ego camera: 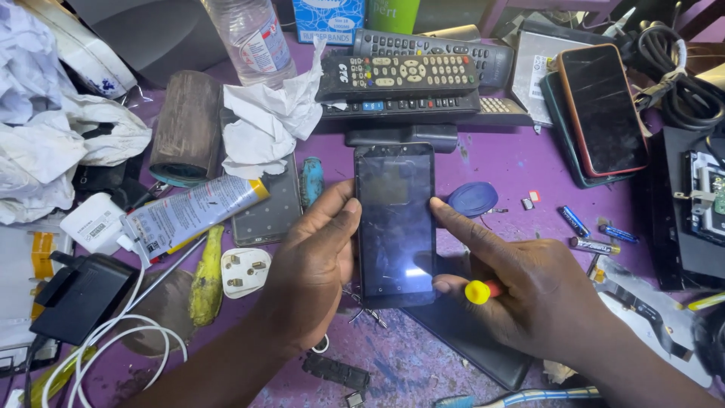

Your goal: Disassembling a smartphone with a screwdriver and testing the screen functionality.

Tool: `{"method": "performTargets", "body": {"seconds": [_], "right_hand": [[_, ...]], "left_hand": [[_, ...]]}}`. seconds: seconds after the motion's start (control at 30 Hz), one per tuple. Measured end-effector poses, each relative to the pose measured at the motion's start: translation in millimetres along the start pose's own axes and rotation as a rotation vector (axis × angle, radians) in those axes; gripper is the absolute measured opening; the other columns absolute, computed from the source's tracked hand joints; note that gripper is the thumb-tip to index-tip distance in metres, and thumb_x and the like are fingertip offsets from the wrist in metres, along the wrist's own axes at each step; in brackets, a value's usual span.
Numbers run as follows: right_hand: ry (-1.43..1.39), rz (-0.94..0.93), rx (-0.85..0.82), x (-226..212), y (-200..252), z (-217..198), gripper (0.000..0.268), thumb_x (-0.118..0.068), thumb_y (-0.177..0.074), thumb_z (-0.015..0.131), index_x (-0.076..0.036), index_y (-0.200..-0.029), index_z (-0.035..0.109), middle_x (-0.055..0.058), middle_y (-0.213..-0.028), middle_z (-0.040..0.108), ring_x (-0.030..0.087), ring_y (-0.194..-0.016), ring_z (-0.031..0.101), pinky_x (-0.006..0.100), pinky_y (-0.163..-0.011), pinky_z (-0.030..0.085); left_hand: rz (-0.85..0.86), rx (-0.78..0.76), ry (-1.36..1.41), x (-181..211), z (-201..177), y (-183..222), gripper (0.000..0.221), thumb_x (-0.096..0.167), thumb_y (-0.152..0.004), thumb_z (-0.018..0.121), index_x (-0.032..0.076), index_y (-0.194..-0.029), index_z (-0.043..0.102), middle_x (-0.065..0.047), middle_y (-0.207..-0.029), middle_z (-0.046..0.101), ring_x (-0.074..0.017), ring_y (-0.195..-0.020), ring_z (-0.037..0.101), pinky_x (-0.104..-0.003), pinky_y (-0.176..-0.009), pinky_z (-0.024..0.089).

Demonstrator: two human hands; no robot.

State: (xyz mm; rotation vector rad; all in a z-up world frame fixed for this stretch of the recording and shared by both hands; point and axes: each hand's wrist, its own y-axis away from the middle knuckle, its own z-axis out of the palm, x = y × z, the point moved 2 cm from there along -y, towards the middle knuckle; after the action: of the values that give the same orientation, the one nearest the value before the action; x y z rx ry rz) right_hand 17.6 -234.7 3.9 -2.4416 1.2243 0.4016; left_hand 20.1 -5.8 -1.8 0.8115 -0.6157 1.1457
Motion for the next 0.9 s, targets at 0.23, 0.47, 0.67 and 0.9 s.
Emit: {"method": "performTargets", "body": {"seconds": [0.23, 0.47, 0.67, 0.9], "right_hand": [[-0.021, 0.005, -0.004, -2.7, -3.2, -3.6, 0.076, -0.046, -0.089, 0.070, -0.027, -0.156, 0.042, -0.016, -0.068, 0.074, 0.013, -0.042, 0.066, 0.029, -0.045, 0.051], [0.028, 0.008, 0.021, -1.7, -1.3, -0.7, 0.074, -0.040, -0.089, 0.071, -0.024, -0.157, 0.046, -0.007, -0.050, 0.052, 0.015, -0.041, 0.052, 0.030, -0.046, 0.047], [-0.001, 0.001, -0.001, -0.7, -1.5, -3.1, 0.077, -0.036, -0.087, 0.073, -0.022, -0.157, 0.045, -0.006, -0.050, 0.049, 0.013, -0.040, 0.047, 0.028, -0.043, 0.042], [0.037, 0.056, -0.015, 6.8, -1.0, 3.8, 0.078, -0.048, -0.086, 0.068, -0.028, -0.158, 0.044, -0.008, -0.050, 0.054, 0.013, -0.038, 0.051, 0.028, -0.042, 0.045]], "left_hand": [[0.054, -0.041, 0.036, -5.1, -3.3, -1.1, 0.042, 0.024, -0.103, 0.048, 0.002, -0.136, 0.060, -0.015, -0.128, 0.070, -0.0242, -0.120, 0.066, -0.041, -0.105, 0.053], [0.082, -0.069, 0.074, -8.2, -3.6, -1.4, 0.042, 0.024, -0.104, 0.049, 0.002, -0.138, 0.059, -0.016, -0.126, 0.070, -0.0236, -0.118, 0.066, -0.039, -0.103, 0.053], [0.057, -0.072, 0.080, -7.1, -2.5, -0.1, 0.040, 0.022, -0.105, 0.047, 0.002, -0.138, 0.059, -0.017, -0.127, 0.070, -0.0254, -0.120, 0.066, -0.038, -0.103, 0.054], [-0.052, 0.038, 0.139, -1.6, 1.3, -2.9, 0.045, 0.018, -0.102, 0.045, 0.001, -0.141, 0.058, -0.022, -0.133, 0.069, -0.0298, -0.123, 0.066, -0.047, -0.101, 0.055]]}}
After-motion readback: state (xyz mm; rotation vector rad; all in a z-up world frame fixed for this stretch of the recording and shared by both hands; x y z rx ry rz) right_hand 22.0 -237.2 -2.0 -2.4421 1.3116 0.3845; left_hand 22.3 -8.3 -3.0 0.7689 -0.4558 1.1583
